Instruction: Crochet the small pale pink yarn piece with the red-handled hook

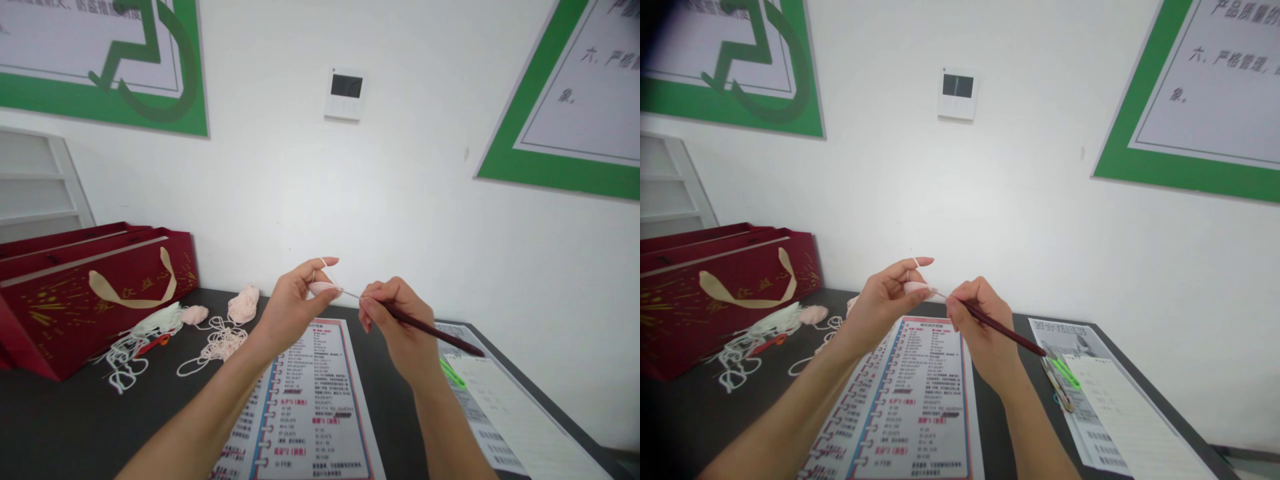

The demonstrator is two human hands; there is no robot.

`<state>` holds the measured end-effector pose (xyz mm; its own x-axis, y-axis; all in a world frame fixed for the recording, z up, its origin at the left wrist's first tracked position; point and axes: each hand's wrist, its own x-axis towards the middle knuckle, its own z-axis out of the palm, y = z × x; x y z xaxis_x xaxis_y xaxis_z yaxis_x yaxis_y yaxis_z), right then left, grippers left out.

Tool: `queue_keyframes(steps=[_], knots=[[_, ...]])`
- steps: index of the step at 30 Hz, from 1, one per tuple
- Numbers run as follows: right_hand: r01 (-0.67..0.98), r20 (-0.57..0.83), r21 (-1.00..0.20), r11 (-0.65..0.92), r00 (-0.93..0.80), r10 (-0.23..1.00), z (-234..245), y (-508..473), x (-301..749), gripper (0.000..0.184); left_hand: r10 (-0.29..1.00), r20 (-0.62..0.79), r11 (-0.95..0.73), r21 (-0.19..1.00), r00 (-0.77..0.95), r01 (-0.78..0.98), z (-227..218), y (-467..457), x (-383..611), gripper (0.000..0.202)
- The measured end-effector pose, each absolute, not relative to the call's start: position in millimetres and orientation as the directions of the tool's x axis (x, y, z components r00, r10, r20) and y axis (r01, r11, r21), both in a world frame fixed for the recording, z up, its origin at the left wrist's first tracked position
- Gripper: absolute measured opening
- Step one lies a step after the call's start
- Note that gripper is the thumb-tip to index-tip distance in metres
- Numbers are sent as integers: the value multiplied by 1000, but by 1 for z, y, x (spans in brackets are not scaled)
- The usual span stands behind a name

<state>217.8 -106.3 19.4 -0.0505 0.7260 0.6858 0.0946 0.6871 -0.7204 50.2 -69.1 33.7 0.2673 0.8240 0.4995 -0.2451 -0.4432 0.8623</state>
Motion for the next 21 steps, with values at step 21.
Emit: queue_keyframes(steps=[21], knots=[[615, 928, -247, 749, -74, 366, 6, -102, 190, 16, 730, 665, -674, 738, 156, 12, 22, -75, 59, 35]])
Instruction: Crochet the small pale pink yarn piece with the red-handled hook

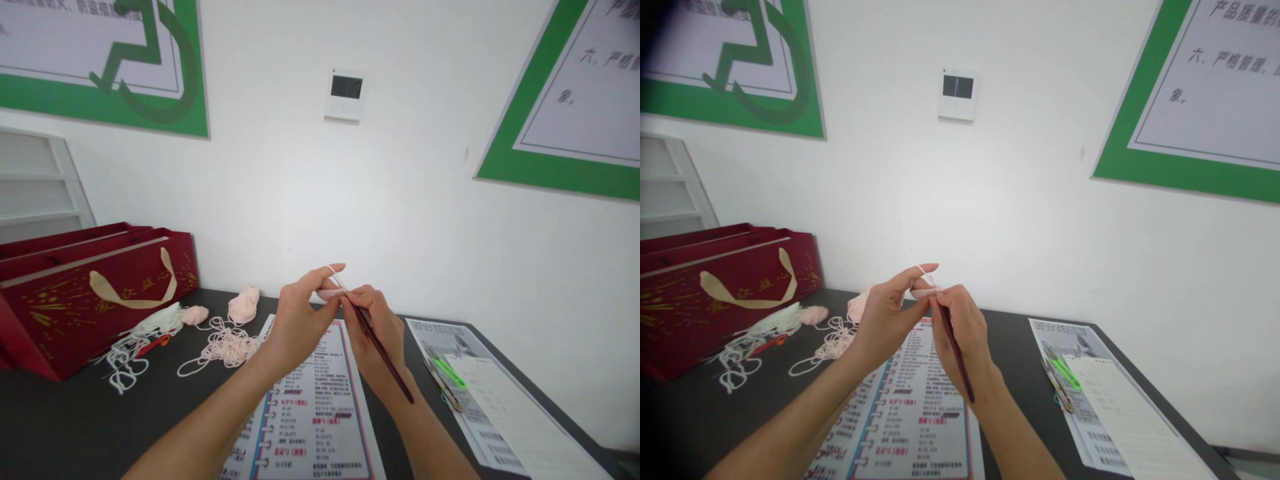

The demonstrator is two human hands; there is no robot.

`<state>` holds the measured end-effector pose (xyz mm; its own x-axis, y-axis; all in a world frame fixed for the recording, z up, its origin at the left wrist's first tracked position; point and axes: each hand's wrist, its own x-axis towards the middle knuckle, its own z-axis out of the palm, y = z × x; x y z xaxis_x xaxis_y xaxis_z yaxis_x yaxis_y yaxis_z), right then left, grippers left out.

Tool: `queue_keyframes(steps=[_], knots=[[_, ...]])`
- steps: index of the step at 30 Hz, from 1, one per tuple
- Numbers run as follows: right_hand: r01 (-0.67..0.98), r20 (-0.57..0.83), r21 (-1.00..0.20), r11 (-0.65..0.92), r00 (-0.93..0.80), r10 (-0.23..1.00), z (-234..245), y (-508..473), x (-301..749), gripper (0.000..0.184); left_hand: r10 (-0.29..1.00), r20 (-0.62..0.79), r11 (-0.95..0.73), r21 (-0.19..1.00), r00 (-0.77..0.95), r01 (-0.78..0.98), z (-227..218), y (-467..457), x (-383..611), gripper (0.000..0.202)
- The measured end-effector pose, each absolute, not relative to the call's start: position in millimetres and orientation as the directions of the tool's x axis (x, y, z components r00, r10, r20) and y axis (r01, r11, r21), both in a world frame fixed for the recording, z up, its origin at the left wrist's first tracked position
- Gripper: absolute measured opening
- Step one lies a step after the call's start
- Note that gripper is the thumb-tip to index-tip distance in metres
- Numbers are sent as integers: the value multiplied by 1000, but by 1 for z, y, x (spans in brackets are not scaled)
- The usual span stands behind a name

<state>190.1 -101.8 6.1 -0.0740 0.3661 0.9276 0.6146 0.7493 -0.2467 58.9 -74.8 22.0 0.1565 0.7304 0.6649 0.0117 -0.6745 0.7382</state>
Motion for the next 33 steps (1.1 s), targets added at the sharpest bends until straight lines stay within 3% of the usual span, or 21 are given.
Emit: queue_keyframes(steps=[6, 8, 10, 13, 18, 20, 22, 25, 28, 33], knots=[[548, 918, 205, 811, -395, 35, 7, -79, 214, 25, 840, 413, -302, 895, 352, -328, 28, -71, 57, 46], [591, 906, 306, 747, -421, -38, 3, -76, 215, 28, 857, 348, -191, 899, 380, -394, 28, -70, 58, 47], [655, 909, 329, 680, -416, -38, -1, -76, 210, 27, 874, 330, -167, 893, 357, -418, 27, -69, 59, 45], [721, 925, 206, 661, -365, 109, -1, -84, 199, 20, 879, 407, -302, 879, 249, -368, 26, -66, 57, 41], [656, 937, 48, 753, -290, 193, 11, -106, 189, 20, 824, 546, -520, 835, 152, -182, 27, -63, 49, 39], [613, 940, -125, 780, -179, 292, 14, -111, 188, 19, 804, 576, -558, 817, 146, -146, 28, -63, 47, 37], [517, 895, -378, 768, -9, 446, 15, -114, 189, 14, 793, 592, -579, 806, 146, -122, 29, -64, 46, 35], [243, 743, -667, 704, 146, 653, 16, -112, 193, 15, 784, 600, -595, 800, 163, -83, 30, -67, 46, 31], [103, 684, -729, 676, 101, 722, 19, -111, 200, 15, 778, 592, -591, 803, 211, -75, 31, -67, 44, 29], [198, 698, -696, 690, -37, 715, 24, -115, 216, 11, 763, 577, -580, 810, 290, -86, 33, -65, 37, 26]])
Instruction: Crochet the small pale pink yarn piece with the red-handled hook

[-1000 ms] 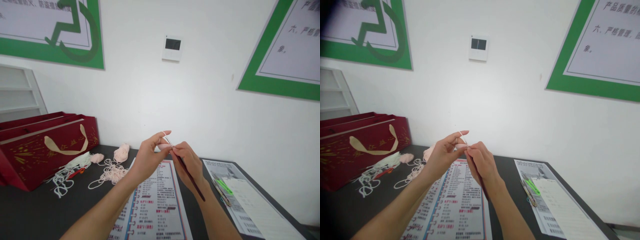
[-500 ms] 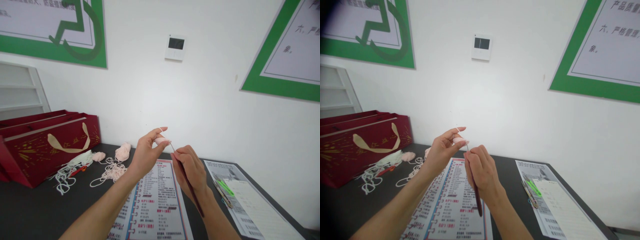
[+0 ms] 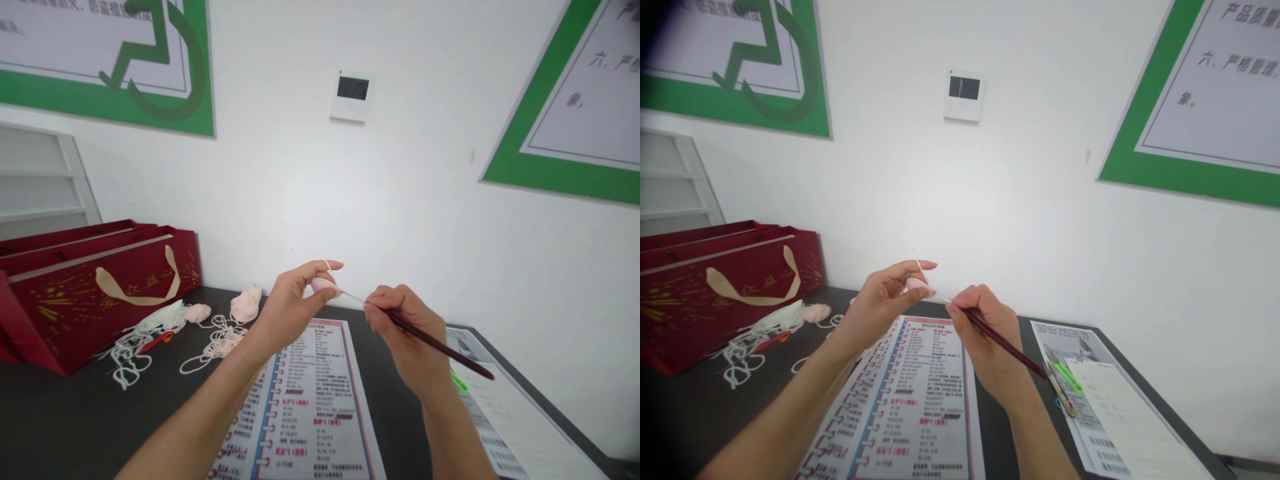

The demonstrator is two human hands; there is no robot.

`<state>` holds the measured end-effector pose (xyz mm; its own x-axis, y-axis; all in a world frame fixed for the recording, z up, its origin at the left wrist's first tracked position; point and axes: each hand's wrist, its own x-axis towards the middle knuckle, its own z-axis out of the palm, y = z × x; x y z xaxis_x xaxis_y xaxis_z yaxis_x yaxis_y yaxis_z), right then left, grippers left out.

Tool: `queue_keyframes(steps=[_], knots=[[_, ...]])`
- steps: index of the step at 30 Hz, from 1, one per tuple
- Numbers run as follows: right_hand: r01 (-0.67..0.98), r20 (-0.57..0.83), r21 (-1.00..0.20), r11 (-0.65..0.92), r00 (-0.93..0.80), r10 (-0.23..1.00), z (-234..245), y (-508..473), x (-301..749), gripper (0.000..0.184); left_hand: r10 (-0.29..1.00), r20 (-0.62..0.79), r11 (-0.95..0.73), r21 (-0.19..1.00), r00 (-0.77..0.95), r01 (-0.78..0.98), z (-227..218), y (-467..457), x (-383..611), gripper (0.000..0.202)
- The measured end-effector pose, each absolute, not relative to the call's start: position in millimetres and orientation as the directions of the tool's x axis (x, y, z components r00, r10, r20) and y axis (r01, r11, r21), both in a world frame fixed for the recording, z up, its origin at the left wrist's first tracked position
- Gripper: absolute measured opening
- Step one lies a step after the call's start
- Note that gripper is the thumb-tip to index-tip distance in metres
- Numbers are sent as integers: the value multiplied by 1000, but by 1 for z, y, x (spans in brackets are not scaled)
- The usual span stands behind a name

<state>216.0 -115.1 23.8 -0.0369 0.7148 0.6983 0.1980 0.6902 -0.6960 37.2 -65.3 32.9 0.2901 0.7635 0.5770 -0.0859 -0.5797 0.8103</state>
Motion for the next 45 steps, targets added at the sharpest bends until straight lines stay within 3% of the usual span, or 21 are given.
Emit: queue_keyframes(steps=[3, 8, 10, 11, 13, 16, 18, 19, 21, 24, 26, 39, 45], knots=[[78, 670, -735, 673, -61, 740, 26, -112, 222, 12, 752, 566, -576, 814, 337, -81, 34, -66, 36, 26], [-325, 566, -799, 505, -125, 815, 26, -97, 209, 14, 774, 493, -417, 869, 397, -265, 35, -69, 42, 51], [-333, 617, -759, 559, -93, 782, 21, -92, 200, 14, 792, 460, -350, 881, 401, -319, 34, -70, 46, 55], [-268, 669, -724, 636, -49, 741, 17, -91, 196, 13, 805, 449, -326, 881, 388, -343, 34, -71, 48, 56], [66, 815, -579, 813, 10, 579, 8, -88, 192, 10, 833, 428, -290, 877, 349, -382, 33, -71, 52, 56], [570, 973, -106, 815, -109, 203, -5, -83, 194, 20, 852, 394, -222, 869, 346, -442, 31, -71, 56, 52], [647, 978, 116, 754, -208, 28, -10, -81, 196, 31, 843, 361, -141, 864, 398, -484, 31, -71, 55, 48], [632, 976, 142, 762, -218, -2, -11, -80, 198, 35, 834, 342, -91, 859, 433, -503, 31, -71, 55, 47], [540, 981, 28, 841, -174, 79, -8, -82, 199, 33, 816, 304, 6, 846, 491, -534, 32, -70, 51, 45], [292, 920, -345, 892, -81, 382, 0, -89, 202, 18, 807, 283, 66, 829, 519, -555, 33, -65, 44, 46], [169, 861, -487, 857, -73, 503, 7, -93, 205, 12, 806, 296, 51, 828, 513, -558, 34, -62, 39, 45], [15, 732, -667, 745, -175, 658, 23, -103, 224, 9, 726, 235, 58, 915, 646, -398, 38, -57, 23, 44], [-16, 728, -678, 735, -155, 668, 21, -103, 219, 10, 686, 217, 95, 920, 695, -381, 39, -55, 20, 44]])
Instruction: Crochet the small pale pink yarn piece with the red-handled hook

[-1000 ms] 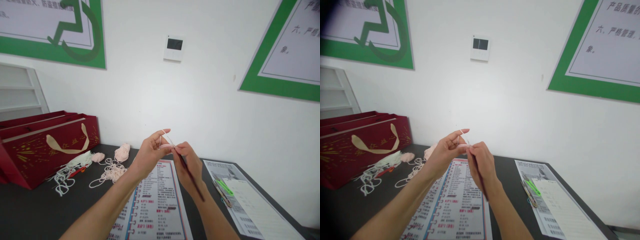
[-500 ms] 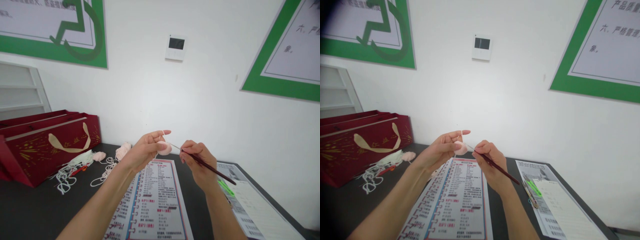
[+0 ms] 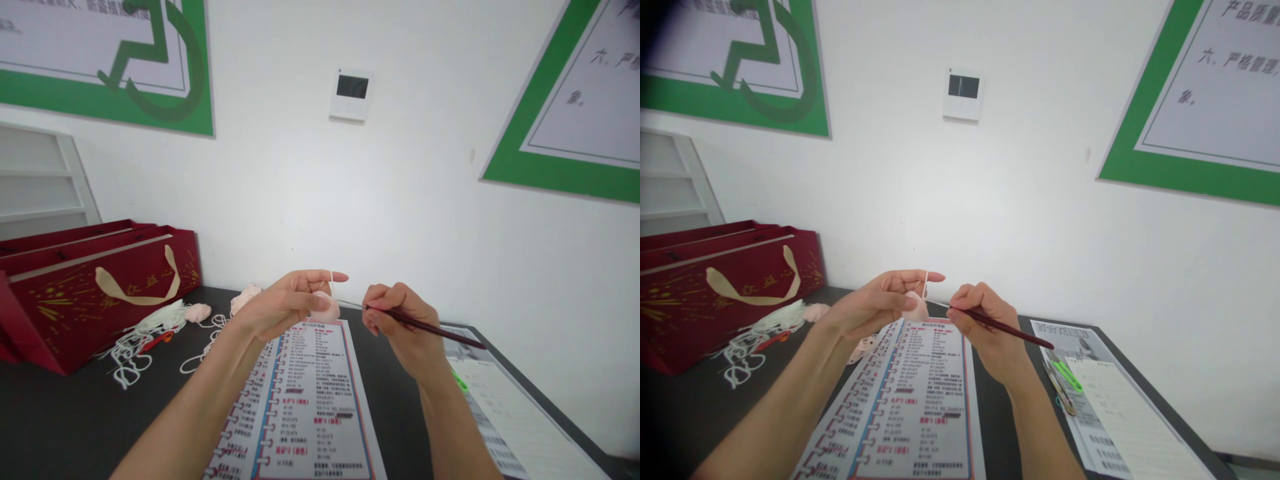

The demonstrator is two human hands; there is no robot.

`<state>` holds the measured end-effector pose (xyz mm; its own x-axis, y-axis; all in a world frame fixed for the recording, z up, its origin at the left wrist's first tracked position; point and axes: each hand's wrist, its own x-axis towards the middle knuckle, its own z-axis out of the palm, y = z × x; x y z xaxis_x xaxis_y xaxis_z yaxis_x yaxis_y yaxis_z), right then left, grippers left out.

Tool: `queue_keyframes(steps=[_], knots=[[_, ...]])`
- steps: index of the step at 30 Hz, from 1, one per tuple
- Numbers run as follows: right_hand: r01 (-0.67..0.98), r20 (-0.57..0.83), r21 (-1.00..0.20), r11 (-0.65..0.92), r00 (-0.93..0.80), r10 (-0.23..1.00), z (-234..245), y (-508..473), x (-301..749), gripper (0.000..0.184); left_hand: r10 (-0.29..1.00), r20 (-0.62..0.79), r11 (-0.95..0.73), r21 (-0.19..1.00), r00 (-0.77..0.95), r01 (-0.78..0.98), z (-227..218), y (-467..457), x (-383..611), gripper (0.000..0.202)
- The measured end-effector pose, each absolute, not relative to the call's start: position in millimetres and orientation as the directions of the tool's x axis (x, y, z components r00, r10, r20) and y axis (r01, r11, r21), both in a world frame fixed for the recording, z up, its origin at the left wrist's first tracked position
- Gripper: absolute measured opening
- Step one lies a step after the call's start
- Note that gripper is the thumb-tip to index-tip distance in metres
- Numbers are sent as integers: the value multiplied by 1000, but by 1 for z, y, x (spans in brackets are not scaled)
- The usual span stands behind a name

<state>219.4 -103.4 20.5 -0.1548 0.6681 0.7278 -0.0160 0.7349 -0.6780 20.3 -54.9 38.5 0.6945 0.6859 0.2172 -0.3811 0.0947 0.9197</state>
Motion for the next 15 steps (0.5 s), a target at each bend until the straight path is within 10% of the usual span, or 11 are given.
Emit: queue_keyframes(steps=[15], knots=[[-2, 707, -696, 718, -171, 686, 22, -103, 226, 12, 643, 204, 179, 897, 738, -403, 39, -52, 17, 41]])
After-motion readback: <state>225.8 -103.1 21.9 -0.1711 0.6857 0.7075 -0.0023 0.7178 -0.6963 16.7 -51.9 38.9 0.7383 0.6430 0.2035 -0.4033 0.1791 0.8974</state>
